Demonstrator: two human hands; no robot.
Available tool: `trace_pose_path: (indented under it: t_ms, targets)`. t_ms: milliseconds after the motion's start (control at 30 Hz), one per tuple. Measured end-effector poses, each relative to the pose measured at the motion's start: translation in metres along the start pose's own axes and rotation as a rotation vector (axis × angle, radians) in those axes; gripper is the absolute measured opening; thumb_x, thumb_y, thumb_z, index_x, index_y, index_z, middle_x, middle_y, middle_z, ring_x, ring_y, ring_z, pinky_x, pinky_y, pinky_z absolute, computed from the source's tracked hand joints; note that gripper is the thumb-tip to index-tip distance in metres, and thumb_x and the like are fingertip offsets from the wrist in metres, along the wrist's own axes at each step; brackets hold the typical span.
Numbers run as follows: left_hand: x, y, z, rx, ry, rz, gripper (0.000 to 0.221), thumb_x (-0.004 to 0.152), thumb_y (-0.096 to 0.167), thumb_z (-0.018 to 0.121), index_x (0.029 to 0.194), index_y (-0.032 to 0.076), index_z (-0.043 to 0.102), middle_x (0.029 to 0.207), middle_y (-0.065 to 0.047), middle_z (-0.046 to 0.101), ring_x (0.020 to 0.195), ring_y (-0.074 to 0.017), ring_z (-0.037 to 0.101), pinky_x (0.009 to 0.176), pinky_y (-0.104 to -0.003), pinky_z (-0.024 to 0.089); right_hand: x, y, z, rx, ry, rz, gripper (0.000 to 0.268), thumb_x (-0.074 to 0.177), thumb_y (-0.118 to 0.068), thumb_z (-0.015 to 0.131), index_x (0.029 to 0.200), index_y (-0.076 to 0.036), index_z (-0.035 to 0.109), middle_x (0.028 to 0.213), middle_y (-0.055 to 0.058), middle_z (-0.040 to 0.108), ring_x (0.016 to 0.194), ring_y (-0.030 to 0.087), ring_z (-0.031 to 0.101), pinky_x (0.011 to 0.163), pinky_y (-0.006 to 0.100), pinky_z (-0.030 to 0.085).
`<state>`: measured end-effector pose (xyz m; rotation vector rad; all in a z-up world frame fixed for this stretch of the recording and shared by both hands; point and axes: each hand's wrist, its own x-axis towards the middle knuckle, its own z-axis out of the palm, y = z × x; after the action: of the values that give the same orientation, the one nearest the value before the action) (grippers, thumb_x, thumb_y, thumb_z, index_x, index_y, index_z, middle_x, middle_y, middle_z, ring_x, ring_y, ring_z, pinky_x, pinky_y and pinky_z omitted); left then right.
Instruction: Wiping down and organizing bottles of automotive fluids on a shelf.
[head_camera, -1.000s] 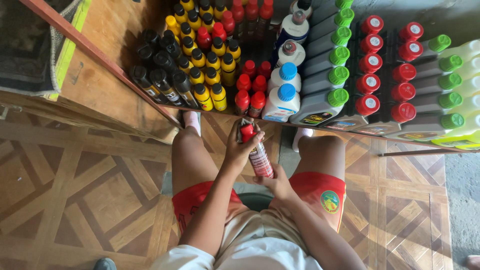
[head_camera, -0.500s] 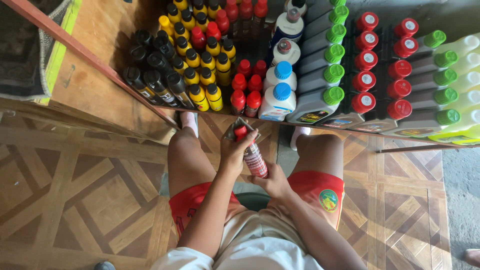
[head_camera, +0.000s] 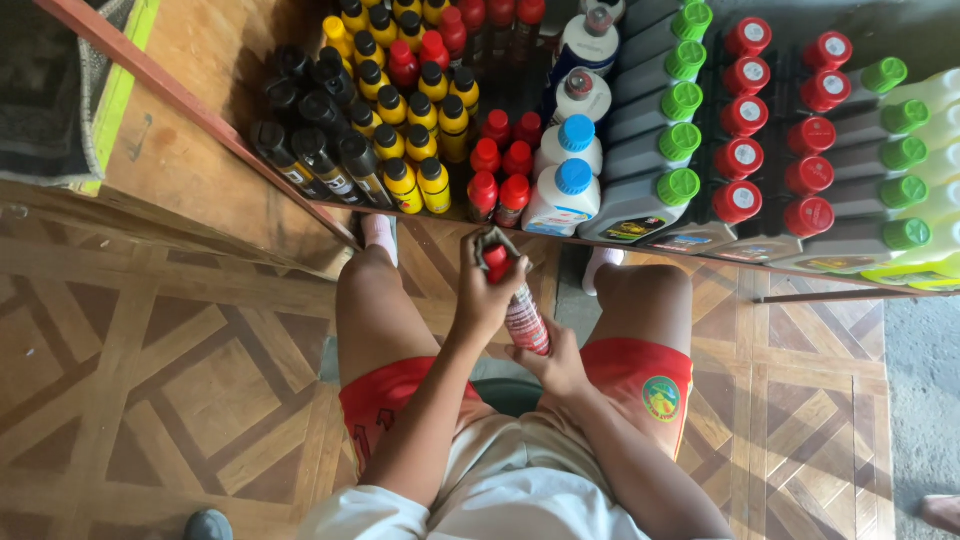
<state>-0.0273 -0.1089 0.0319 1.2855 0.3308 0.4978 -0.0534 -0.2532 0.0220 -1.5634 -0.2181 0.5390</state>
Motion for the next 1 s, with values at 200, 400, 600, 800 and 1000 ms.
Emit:
trace_pose_path:
  t_ms: [200,400,600,800,1000]
  targets:
    - [0.0,0.003,0.007,0.676,0.11,0.099,0.065,0.082,0.02,0.081,0.132,-0.001,0.044,0.108,-0.026,0.065,0.103,-0.0465,0.069,0.092,-0.055,0.056,0.006,0.031,-0.007,-0.854,0.209,0.081,0.055,0.066,-0.055,0.08,0.093,-0.012,0.059,0.071,0.02,0.068,0.075,0.048,0.07,0.066,0.058,0.046]
    - [0.009,0.0,-0.011,0.814,0.143,0.275,0.07,0.067,0.024,0.087,0.123,-0.001,0.053,0.096,-0.02,0.061,0.092,-0.0428,0.066,0.079,-0.053,0.057,0.01,0.048,-0.009,-1.097,0.279,-0.078,0.05,0.066,-0.053,0.076,0.103,-0.024,0.06,0.076,0.01,0.072,0.073,0.038,0.075,0.065,0.052,0.055]
    - [0.01,-0.005,-0.021,0.489,0.059,-0.075,0.067,0.065,0.021,0.089,0.12,0.014,0.051,0.097,-0.012,0.066,0.097,-0.0376,0.069,0.085,-0.051,0.055,0.012,0.005,0.002,-0.286,-0.042,0.045,0.026,0.061,-0.022,0.081,0.078,-0.008,0.066,0.056,0.008,0.057,0.054,0.022,0.059,0.052,0.036,0.047]
    - [0.013,-0.017,-0.032,0.222,0.045,-0.105,0.057,0.069,0.011,0.087,0.113,0.011,0.05,0.094,-0.008,0.059,0.092,-0.0236,0.062,0.086,-0.045,0.051,0.018,0.003,-0.004,0.414,-0.346,0.207,0.013,0.056,-0.005,0.074,0.063,0.001,0.065,0.038,0.005,0.036,0.027,0.014,0.033,0.03,0.029,0.033]
    - [0.016,-0.007,-0.051,0.08,-0.05,-0.118,0.052,0.066,0.007,0.091,0.103,0.01,0.055,0.09,-0.005,0.056,0.094,-0.0199,0.061,0.092,-0.042,0.053,0.02,0.029,-0.013,0.399,-0.468,0.169,0.012,0.063,0.003,0.076,0.068,0.004,0.065,0.038,0.007,0.039,0.027,0.016,0.039,0.031,0.028,0.032]
